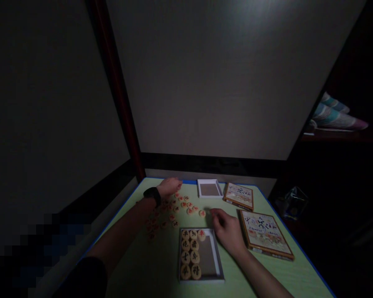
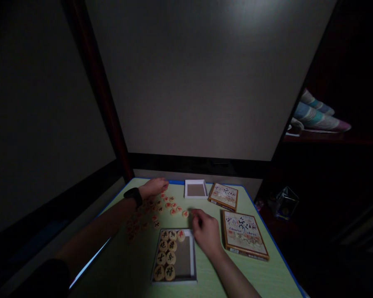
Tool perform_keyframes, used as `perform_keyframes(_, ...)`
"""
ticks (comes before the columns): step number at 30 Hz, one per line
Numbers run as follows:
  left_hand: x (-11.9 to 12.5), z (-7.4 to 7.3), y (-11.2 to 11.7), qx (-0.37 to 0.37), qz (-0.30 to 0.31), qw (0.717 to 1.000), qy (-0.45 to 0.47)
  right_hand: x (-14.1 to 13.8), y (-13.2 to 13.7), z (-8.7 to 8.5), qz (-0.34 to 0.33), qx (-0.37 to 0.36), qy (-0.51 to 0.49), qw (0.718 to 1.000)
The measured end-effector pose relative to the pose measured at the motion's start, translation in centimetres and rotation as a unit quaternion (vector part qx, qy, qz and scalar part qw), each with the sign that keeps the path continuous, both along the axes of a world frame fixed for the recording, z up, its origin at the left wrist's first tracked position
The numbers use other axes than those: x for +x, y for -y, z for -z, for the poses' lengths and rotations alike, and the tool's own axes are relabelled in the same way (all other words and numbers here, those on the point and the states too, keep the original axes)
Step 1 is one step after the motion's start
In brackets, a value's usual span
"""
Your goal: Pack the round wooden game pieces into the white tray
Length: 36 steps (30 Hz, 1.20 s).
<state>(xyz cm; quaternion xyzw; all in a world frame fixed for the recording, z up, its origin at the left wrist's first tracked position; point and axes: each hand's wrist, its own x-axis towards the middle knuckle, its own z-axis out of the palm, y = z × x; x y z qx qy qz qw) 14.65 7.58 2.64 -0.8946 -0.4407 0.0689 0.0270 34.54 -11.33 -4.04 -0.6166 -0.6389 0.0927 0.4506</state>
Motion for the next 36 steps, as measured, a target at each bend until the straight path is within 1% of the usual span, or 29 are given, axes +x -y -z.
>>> perform_keyframes(6,-0.3,-0.3,1.2,0.006,0.005,1.0,-0.006,0.2,-0.1,-0.2,0.012,-0.012,-0.015,1.0)
perform_keyframes(8,-0.1,-0.7,2.0,0.019,0.001,1.0,0.004,0.2,-0.2,-0.3,0.014,-0.016,-0.019,1.0)
perform_keyframes(10,0.3,-1.2,3.3,0.042,-0.005,0.999,0.025,0.2,-0.3,-0.3,0.007,-0.009,-0.023,1.0)
perform_keyframes(12,0.6,-1.6,5.3,0.068,-0.013,0.996,0.054,0.3,-0.4,-0.2,-0.015,0.008,-0.025,1.0)
perform_keyframes(15,0.3,-1.7,9.4,0.094,-0.046,0.988,0.118,0.6,-0.8,0.0,-0.044,0.02,-0.023,0.999)
perform_keyframes(16,0.0,-1.5,10.9,0.083,-0.067,0.986,0.126,0.7,-1.0,0.0,-0.051,0.016,-0.02,0.998)
perform_keyframes(19,-1.5,-0.5,15.2,-0.014,-0.123,0.988,0.095,0.8,-1.9,-0.1,-0.066,-0.02,0.004,0.998)
perform_keyframes(21,-2.5,0.4,17.3,-0.047,-0.126,0.986,0.097,0.7,-2.8,-0.4,-0.075,-0.061,0.036,0.995)
perform_keyframes(23,-3.3,1.3,18.7,-0.069,-0.135,0.983,0.104,0.4,-4.0,-0.8,-0.082,-0.096,0.067,0.99)
perform_keyframes(26,-4.0,2.3,19.5,-0.076,-0.138,0.983,0.098,-0.2,-5.5,-1.5,-0.103,-0.115,0.092,0.984)
perform_keyframes(30,-4.6,3.4,19.8,-0.064,-0.147,0.98,0.116,-1.3,-6.6,-2.5,-0.17,-0.129,0.111,0.971)
perform_keyframes(33,-4.9,4.0,19.6,-0.068,-0.132,0.976,0.159,-2.3,-6.7,-3.0,-0.21,-0.136,0.119,0.961)
perform_keyframes(36,-5.0,4.2,19.3,-0.065,-0.103,0.977,0.174,-3.2,-6.5,-3.3,-0.226,-0.135,0.117,0.958)
